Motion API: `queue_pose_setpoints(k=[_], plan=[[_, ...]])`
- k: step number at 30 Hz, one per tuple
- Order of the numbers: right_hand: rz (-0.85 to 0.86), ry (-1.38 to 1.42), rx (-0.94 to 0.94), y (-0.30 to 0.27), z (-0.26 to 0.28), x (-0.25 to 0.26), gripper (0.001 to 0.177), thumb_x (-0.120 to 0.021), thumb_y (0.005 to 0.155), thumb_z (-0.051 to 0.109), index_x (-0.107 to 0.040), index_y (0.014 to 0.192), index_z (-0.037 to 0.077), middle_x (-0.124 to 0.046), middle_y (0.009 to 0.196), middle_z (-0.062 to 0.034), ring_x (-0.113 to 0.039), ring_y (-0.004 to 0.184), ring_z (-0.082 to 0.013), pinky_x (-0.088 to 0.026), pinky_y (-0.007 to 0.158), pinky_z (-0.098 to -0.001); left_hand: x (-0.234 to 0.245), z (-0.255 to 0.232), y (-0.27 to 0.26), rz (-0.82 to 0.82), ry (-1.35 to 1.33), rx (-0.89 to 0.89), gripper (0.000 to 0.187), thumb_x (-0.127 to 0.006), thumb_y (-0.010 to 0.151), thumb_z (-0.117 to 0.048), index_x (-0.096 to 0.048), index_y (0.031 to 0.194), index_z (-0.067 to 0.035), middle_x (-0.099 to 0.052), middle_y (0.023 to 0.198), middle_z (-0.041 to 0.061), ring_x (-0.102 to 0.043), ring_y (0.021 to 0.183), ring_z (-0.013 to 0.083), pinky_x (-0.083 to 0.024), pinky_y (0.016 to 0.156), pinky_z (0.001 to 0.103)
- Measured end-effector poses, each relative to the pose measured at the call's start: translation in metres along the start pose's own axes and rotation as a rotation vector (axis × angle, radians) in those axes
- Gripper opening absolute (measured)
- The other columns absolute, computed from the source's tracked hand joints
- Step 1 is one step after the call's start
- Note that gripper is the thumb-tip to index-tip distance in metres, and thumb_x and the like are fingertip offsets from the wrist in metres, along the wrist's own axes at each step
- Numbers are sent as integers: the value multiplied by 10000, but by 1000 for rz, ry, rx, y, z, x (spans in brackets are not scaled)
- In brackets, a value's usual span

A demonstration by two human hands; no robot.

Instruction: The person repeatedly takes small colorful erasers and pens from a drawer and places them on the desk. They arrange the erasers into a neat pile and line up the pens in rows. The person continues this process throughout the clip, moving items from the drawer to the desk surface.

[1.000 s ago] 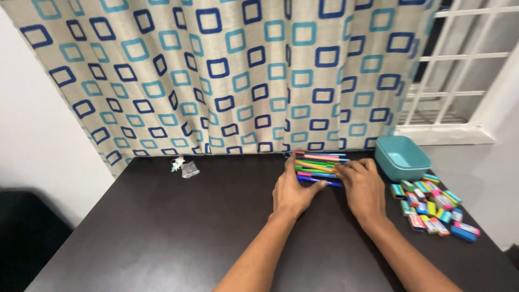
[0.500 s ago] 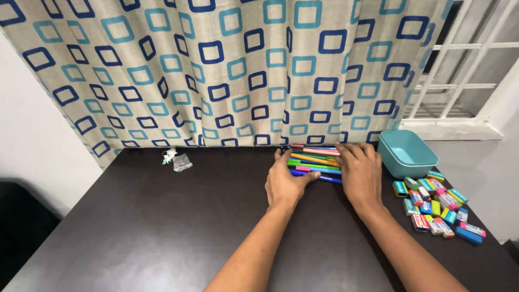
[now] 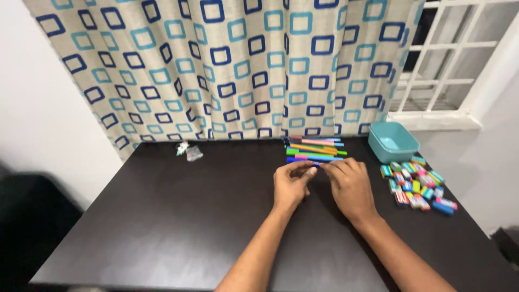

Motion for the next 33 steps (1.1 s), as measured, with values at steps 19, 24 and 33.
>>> queue_pose_setpoints(k=[19,24,33], plan=[[121,290,-362,-83,52,120,152,-681,841,33,-761,969,48,-740,910,-100,-693,848,-302,-525,767,-392,-48,-64,-161,175,-31,54,140,-751,911,-73,-752,996,38,-750,841,85,-615,551,80,-503,505,231],[364,417,-396,-99,47,147,159,-729,827,95,-783,967,39,-773,878,-83,-732,724,-224,-555,660,-334,-59,-85,-203,303,-38,164,149,-754,908,-99,-726,957,39,-742,842,61,-640,580,86,-528,540,251],[1069,542,-574,-215,19,130,220,-770,793,135,-820,997,69,-830,807,-98,-765,743,-197,-607,732,-333,-68,-8,-273,809,141,368,222,-804,921,-168,-796,1064,2,-767,885,61,-693,784,95,-579,721,285]])
Point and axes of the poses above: each hand's wrist, its own y-axis towards the middle knuckle, its own x-axis out of the back of the hand, z = x × y, the point moved 8 cm from there along y, towards the middle knuckle
